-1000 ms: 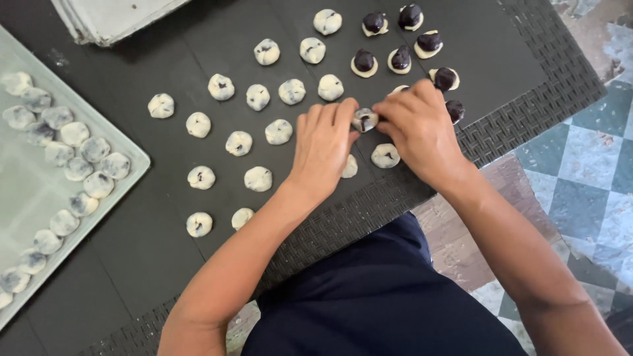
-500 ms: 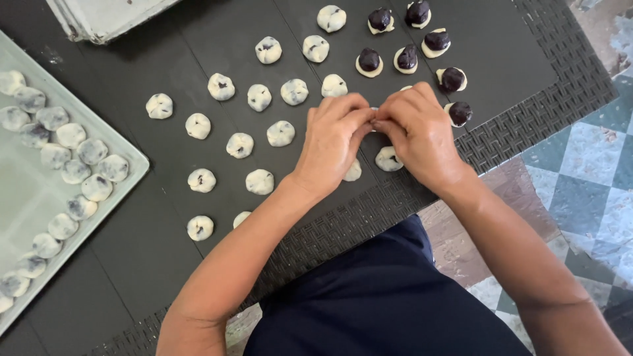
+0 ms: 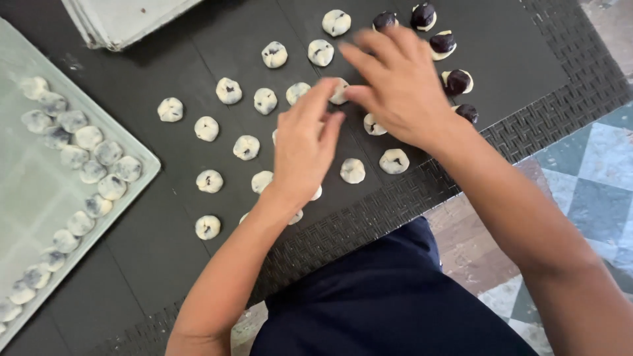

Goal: The person places small dark filling balls onto flattened white dough discs, then folds and seals each one by hand. The finished dumplings are arranged in rows on a tray. The workspace includes a black mat, a tray of fillings, and a tray for the completed items.

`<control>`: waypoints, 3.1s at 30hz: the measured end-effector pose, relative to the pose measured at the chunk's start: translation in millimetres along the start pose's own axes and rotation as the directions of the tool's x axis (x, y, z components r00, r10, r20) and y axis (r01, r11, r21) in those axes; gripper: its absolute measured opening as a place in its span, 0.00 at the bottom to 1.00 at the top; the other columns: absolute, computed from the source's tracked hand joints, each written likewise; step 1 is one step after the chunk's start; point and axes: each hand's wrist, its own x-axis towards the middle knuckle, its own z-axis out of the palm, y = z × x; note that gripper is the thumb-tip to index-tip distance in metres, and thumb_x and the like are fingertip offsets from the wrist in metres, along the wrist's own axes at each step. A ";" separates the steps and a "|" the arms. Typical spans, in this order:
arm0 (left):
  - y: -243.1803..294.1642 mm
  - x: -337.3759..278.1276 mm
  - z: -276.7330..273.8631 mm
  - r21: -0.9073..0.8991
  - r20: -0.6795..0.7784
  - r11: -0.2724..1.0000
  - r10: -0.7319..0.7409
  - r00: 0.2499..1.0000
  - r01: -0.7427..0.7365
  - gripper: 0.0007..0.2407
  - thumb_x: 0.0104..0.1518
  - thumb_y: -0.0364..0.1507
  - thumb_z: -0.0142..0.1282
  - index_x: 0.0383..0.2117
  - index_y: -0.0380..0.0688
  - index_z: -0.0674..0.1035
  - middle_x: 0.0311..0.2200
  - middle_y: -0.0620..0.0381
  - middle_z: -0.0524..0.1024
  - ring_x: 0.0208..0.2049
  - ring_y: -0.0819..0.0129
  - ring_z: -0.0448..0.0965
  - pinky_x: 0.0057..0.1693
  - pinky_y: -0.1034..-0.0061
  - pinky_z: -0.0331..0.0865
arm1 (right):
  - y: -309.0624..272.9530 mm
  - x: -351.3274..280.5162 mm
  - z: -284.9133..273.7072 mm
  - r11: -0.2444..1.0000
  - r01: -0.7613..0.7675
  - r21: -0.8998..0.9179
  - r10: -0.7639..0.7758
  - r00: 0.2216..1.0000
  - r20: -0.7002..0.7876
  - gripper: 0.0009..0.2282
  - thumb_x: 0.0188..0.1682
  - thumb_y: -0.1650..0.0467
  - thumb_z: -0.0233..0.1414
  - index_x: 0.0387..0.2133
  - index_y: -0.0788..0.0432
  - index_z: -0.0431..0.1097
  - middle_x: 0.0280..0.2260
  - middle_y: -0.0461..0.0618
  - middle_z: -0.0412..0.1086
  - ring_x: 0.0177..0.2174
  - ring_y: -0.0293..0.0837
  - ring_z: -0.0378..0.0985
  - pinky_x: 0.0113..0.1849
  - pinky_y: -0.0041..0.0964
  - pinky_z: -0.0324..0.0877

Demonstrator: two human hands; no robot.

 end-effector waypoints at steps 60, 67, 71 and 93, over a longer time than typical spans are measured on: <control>17.0 58.6 94.3 -0.692 0.430 0.451 -0.371 0.823 0.564 0.09 0.57 0.27 0.55 0.42 0.41 0.81 0.27 0.55 0.77 0.23 0.74 0.78 0.30 0.84 0.79 | 13.6 -63.4 -46.3 0.923 -0.018 0.384 0.175 0.909 -0.378 0.07 0.52 0.79 0.54 0.42 0.72 0.73 0.33 0.60 0.72 0.31 0.57 0.72 0.34 0.45 0.72; 9.9 62.7 104.3 -0.458 0.460 0.696 -0.347 0.817 0.553 0.05 0.53 0.27 0.58 0.31 0.41 0.83 0.22 0.52 0.78 0.18 0.71 0.79 0.24 0.80 0.79 | 18.8 -73.8 -31.5 0.934 0.014 0.357 0.142 0.903 -0.406 0.03 0.49 0.78 0.58 0.33 0.71 0.76 0.25 0.55 0.69 0.24 0.51 0.69 0.28 0.40 0.69; 24.8 53.4 95.7 0.105 0.290 0.990 0.063 0.955 -0.098 0.09 0.58 0.22 0.49 0.44 0.40 0.71 0.30 0.44 0.72 0.33 0.42 0.78 0.40 0.55 0.75 | 26.1 -75.0 -14.4 0.987 -0.042 0.153 0.091 0.940 -0.328 0.09 0.50 0.69 0.58 0.32 0.65 0.70 0.27 0.53 0.63 0.29 0.53 0.64 0.32 0.44 0.60; 12.4 12.5 109.0 0.335 -0.035 0.881 0.366 0.930 -0.334 0.07 0.60 0.25 0.50 0.42 0.37 0.76 0.34 0.55 0.69 0.41 0.62 0.67 0.45 0.69 0.56 | 30.2 -80.4 -4.2 0.881 -0.186 0.436 0.305 0.926 -0.222 0.06 0.46 0.73 0.63 0.31 0.61 0.73 0.31 0.50 0.70 0.33 0.53 0.69 0.39 0.41 0.65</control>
